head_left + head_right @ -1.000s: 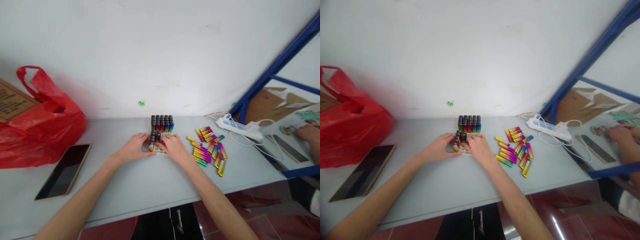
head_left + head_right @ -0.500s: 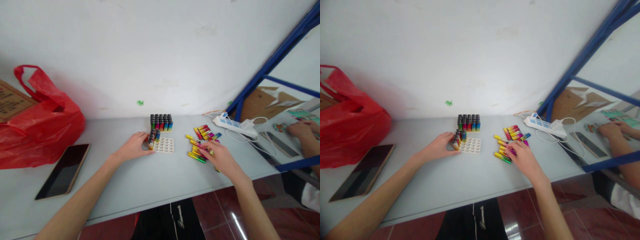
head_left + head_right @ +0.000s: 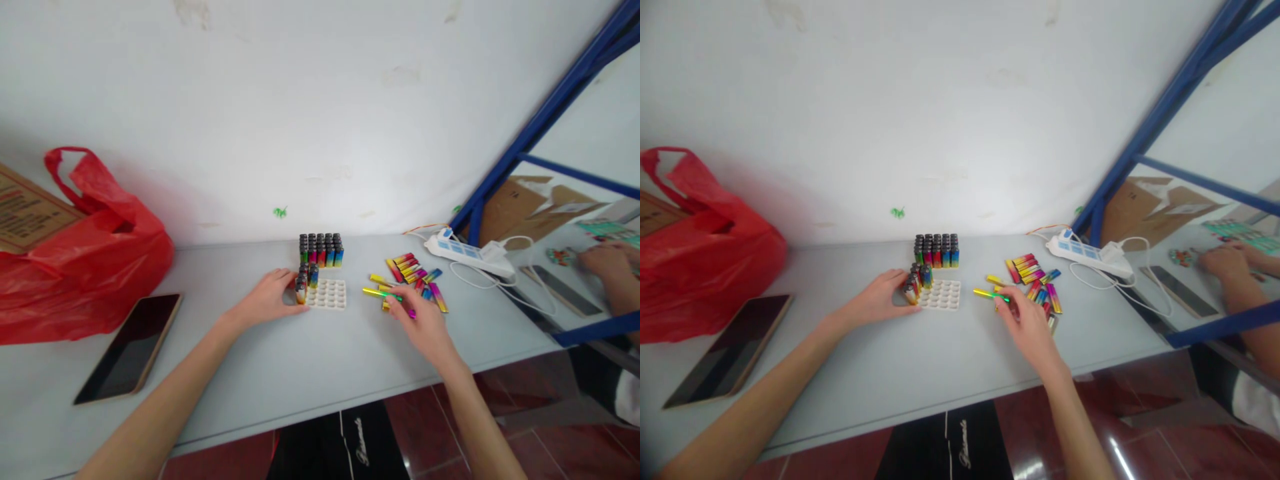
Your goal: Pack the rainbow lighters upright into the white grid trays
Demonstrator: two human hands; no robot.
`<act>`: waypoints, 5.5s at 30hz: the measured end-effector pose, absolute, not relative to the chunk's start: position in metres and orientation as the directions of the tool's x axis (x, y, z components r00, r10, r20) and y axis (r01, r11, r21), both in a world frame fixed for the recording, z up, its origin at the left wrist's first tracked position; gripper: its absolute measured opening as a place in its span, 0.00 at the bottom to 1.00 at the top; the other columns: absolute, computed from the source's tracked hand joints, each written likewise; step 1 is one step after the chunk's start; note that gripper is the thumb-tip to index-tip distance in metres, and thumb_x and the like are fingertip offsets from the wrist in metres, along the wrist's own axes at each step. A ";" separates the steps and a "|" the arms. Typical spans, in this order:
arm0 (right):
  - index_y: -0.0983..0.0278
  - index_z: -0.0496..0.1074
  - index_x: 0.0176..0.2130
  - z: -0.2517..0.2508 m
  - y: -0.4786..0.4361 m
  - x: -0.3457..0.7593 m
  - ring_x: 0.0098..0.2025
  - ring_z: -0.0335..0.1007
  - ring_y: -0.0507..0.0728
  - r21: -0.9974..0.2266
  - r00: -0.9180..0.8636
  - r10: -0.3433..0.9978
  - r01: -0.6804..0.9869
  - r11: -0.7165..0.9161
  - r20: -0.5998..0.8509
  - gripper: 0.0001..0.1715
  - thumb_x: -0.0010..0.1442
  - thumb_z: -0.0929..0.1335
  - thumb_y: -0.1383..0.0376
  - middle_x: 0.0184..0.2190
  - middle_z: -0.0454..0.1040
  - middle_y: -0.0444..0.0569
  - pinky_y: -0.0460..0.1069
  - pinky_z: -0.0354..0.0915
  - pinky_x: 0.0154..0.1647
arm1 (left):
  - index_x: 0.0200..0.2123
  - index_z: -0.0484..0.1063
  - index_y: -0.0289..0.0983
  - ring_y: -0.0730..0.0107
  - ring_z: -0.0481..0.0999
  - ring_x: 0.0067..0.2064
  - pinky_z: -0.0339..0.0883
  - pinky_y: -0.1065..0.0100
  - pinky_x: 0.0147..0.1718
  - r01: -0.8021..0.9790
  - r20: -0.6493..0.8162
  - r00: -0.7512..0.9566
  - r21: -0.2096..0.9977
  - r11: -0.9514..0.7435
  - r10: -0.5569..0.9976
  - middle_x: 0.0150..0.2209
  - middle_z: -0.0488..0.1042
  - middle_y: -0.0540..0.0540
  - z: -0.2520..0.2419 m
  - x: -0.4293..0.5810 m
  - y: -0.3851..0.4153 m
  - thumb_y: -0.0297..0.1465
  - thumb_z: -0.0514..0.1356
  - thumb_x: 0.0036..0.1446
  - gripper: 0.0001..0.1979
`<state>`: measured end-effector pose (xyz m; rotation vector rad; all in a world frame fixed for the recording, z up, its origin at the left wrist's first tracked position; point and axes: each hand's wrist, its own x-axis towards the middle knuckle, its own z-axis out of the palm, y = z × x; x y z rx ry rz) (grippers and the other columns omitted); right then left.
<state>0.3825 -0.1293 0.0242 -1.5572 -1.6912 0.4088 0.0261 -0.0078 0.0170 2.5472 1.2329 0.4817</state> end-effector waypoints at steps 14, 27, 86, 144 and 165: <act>0.54 0.65 0.46 0.052 -0.014 0.280 0.23 0.70 0.54 -0.974 -0.146 0.978 -0.193 0.117 0.147 0.33 0.59 0.76 0.37 0.23 0.71 0.35 0.48 0.71 0.27 | 0.42 0.74 0.40 0.49 0.80 0.47 0.73 0.54 0.49 0.699 0.178 0.574 0.402 -0.591 0.800 0.43 0.80 0.42 0.019 0.028 -0.011 0.51 0.73 0.54 0.23; 0.58 0.58 0.21 0.019 -0.033 0.260 0.20 0.51 0.51 -0.990 -0.099 0.995 0.141 -0.005 -0.019 0.44 0.68 0.57 0.28 0.15 0.54 0.39 0.49 0.49 0.22 | 0.42 0.74 0.40 0.49 0.79 0.46 0.72 0.53 0.50 0.706 0.170 0.573 0.394 -0.588 0.802 0.43 0.79 0.42 0.020 0.029 -0.013 0.53 0.72 0.55 0.25; 0.59 0.78 0.47 0.024 -0.043 0.271 0.39 0.79 0.60 -0.508 -0.422 0.822 0.647 0.569 0.382 0.20 0.79 0.63 0.51 0.39 0.84 0.53 0.52 0.66 0.43 | 0.45 0.74 0.40 0.47 0.78 0.51 0.71 0.52 0.54 0.710 0.155 0.572 0.396 -0.582 0.805 0.46 0.79 0.41 0.019 0.029 -0.015 0.51 0.72 0.56 0.24; 0.59 0.70 0.36 0.034 -0.033 0.278 0.19 0.42 0.47 -0.965 -0.338 0.935 -0.195 -0.177 -0.103 0.36 0.58 0.73 0.30 0.21 0.53 0.33 0.44 0.46 0.19 | 0.43 0.74 0.40 0.48 0.79 0.46 0.73 0.53 0.49 0.719 0.176 0.554 0.391 -0.575 0.813 0.44 0.79 0.41 0.019 0.029 -0.015 0.53 0.72 0.55 0.25; 0.56 0.55 0.16 0.015 -0.034 0.259 0.17 0.48 0.51 -0.993 -0.066 0.994 0.085 -0.078 -0.083 0.38 0.69 0.58 0.38 0.12 0.52 0.39 0.48 0.50 0.22 | 0.44 0.75 0.39 0.48 0.79 0.47 0.73 0.53 0.50 0.728 0.155 0.548 0.395 -0.560 0.822 0.45 0.79 0.40 0.021 0.029 -0.016 0.53 0.72 0.55 0.25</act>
